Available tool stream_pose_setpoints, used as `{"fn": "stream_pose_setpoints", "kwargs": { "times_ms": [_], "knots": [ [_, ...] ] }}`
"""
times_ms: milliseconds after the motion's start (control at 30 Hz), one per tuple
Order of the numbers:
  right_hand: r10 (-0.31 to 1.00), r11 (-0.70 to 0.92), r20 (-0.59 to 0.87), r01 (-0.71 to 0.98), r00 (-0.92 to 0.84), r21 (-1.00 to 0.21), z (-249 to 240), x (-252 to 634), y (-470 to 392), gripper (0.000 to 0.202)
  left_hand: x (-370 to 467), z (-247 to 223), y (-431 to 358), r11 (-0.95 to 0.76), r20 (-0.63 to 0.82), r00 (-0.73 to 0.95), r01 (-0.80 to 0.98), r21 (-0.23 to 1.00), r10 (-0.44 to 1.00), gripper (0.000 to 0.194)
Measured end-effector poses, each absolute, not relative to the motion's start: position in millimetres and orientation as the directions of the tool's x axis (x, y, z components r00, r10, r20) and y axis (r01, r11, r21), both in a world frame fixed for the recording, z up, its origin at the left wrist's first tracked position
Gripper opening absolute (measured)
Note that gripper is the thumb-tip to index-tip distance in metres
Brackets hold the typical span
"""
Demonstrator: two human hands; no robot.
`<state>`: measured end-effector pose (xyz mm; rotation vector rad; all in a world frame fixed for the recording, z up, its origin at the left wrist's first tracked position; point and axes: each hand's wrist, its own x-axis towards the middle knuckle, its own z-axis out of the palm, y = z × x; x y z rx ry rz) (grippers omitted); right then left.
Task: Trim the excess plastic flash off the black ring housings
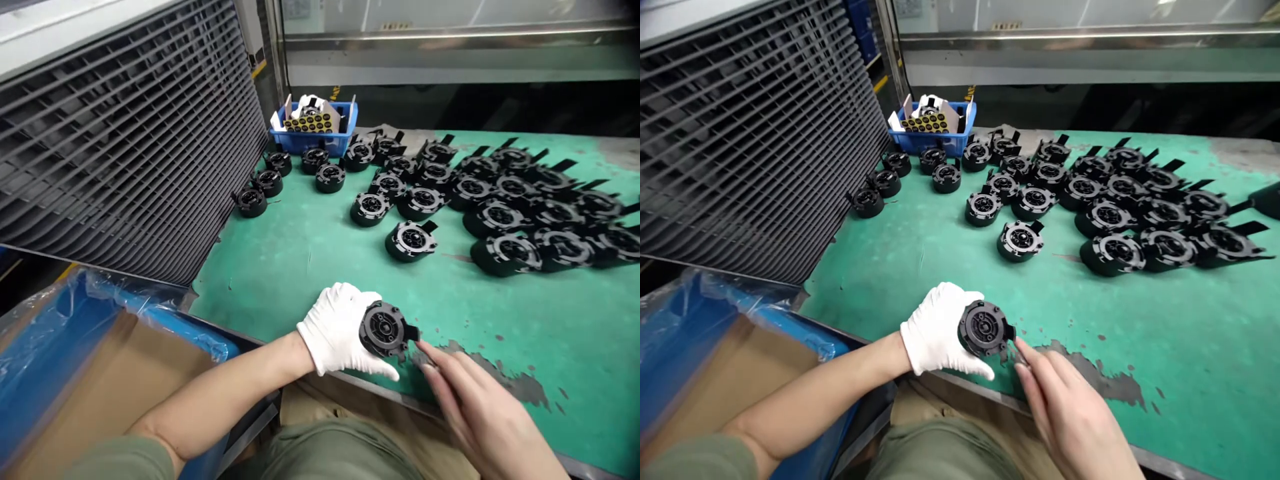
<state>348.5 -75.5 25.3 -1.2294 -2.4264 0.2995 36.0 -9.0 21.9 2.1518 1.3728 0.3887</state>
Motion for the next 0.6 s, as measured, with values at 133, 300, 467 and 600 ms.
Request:
{"fn": "stream_pose_setpoints", "kwargs": {
  "times_ms": [133,300,467,600],
  "knots": [
    [0.821,0.565,0.181,0.724,-0.542,-0.395,32,342,-96,0.07,37,16,-6,-0.335,0.009,0.427,0.697,0.634,0.904,0.096],
    [0.889,0.454,0.141,0.796,-0.436,-0.401,39,331,-106,0.067,41,2,-21,-0.271,0.107,0.282,0.647,0.712,0.953,0.11],
    [0.897,0.439,0.156,0.792,-0.414,-0.424,42,317,-108,0.042,41,2,-24,-0.295,0.074,0.349,0.639,0.71,0.934,0.102],
    [0.872,0.486,0.151,0.786,-0.466,-0.382,46,310,-104,0.041,42,4,-21,-0.255,0.007,0.369,0.629,0.734,0.929,0.093]
  ]
}}
